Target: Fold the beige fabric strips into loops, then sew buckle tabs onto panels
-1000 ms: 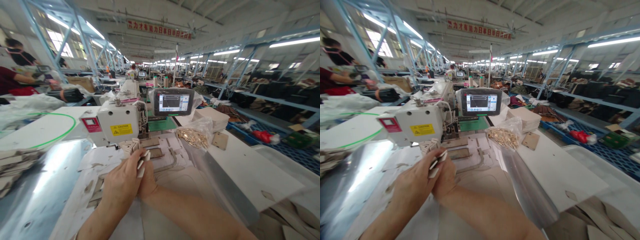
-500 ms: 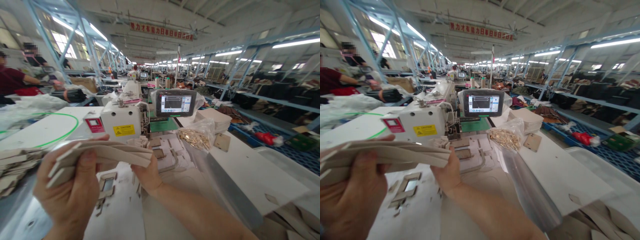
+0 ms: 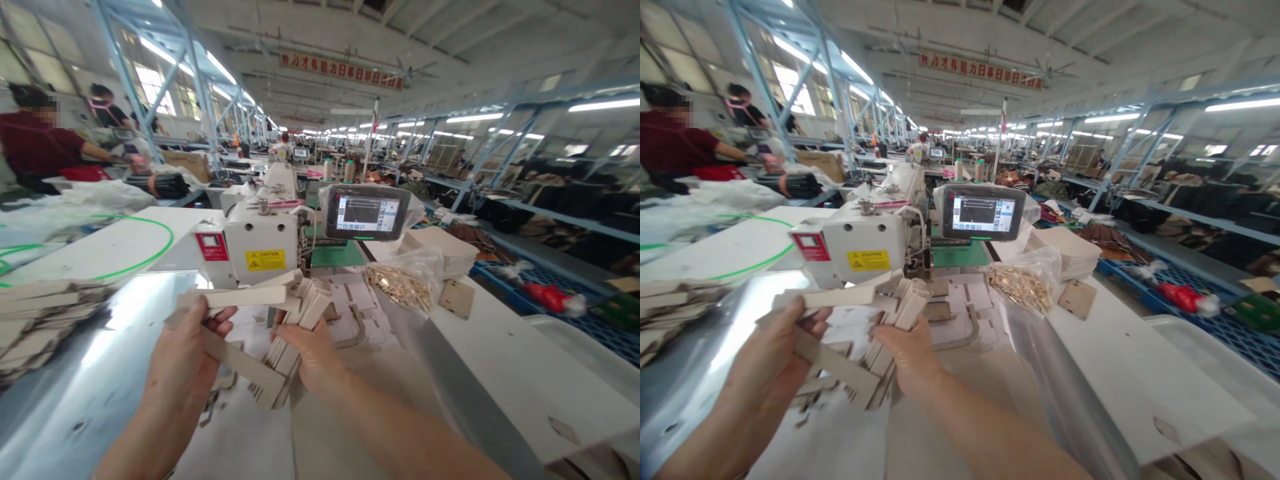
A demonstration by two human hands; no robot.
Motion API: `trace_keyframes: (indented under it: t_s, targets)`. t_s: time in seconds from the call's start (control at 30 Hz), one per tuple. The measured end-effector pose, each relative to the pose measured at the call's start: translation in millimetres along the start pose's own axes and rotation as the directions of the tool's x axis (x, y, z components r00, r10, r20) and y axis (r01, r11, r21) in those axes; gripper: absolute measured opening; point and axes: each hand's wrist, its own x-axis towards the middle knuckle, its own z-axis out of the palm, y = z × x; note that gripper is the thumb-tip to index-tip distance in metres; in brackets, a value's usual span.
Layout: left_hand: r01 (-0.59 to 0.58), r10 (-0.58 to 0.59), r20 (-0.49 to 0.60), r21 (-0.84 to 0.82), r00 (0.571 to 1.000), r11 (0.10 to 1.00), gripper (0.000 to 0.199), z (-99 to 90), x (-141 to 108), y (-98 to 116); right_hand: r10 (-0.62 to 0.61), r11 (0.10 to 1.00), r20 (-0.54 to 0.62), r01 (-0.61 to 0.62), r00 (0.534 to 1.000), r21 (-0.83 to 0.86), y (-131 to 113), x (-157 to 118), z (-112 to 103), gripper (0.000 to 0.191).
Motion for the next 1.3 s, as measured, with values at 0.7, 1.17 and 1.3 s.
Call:
trace_keyframes:
  t_s: [0.7,1.17,1.3]
  targets:
    - [-0.268,-0.091,0.469,0.64,0.878,0.72,0.06,-40.8,1,-49,-0.13,0.991,-0.189,0.131,0.973,-0.004,-18,12,-8,0.039]
    - [-0.601,0.245,0.619,0.467,0.746,0.649,0.038,-29.5,-7,-21,-0.154,0.97,0.129,0.175,0.98,-0.167,-12,1,-13,0.022]
    - [-0.678,0.352,0.638,0.381,0.685,0.629,0.035,-13.1,-17,-7,-0.132,0.972,0.23,0.172,0.964,-0.163,-5,-2,-10,0.025]
